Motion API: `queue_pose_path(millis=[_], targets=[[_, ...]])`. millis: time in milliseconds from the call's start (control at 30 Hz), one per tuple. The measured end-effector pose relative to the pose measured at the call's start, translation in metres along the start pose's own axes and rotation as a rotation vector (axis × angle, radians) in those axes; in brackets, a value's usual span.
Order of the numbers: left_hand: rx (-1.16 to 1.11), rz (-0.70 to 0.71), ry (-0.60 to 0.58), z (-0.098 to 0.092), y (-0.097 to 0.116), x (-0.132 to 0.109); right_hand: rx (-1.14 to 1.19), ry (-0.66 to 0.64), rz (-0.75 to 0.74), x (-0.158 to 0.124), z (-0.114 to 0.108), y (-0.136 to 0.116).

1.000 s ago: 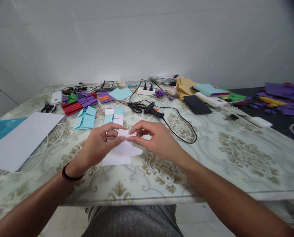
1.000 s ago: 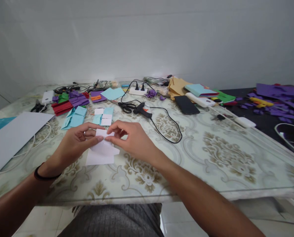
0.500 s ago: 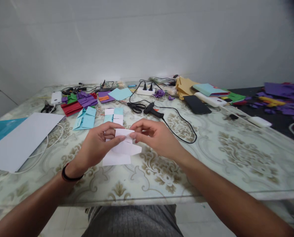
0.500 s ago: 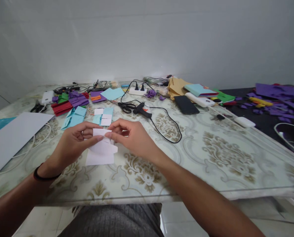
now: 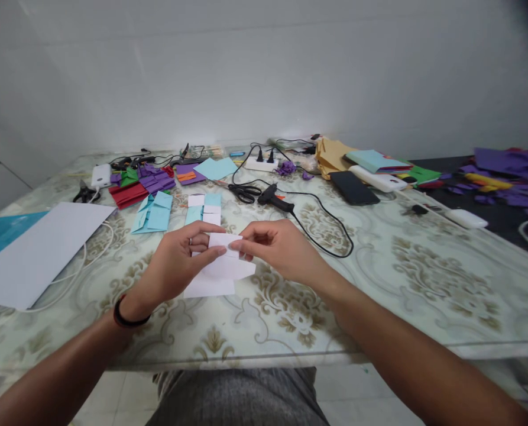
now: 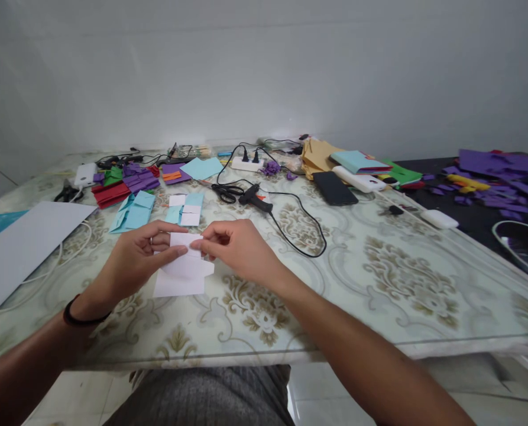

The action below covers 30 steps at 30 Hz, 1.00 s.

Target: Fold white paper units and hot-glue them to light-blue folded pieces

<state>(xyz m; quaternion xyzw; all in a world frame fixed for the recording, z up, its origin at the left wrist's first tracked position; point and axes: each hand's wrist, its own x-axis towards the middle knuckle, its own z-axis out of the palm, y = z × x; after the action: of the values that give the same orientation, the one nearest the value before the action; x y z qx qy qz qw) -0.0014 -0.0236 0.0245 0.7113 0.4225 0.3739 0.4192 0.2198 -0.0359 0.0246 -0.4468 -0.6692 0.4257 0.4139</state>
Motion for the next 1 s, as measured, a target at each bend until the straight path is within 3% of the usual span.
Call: queue_pose_path(millis=[400, 567, 800, 1000], targets=[[-0.043, -0.037, -0.051, 0.0024, 0.0045, 0.0000, -0.005, -0.009, -0.053, -0.0016, 0.0036, -0.0026], [-0.069, -0.100, -0.123, 0.0018, 0.0003, 0.0003, -0.026, -0.025, -0.104, -0.0019, 0.0039, -0.0014], [-0.125, -0.082, -0.058, 0.0027, 0.0018, -0.0005, 0.022, -0.071, -0.074, -0.0015, 0.0014, -0.0007], [-0.027, -0.105, -0.133, 0.0021, -0.0010, 0.0008, -0.039, -0.103, -0.117, -0.0015, 0.0037, 0.0031]])
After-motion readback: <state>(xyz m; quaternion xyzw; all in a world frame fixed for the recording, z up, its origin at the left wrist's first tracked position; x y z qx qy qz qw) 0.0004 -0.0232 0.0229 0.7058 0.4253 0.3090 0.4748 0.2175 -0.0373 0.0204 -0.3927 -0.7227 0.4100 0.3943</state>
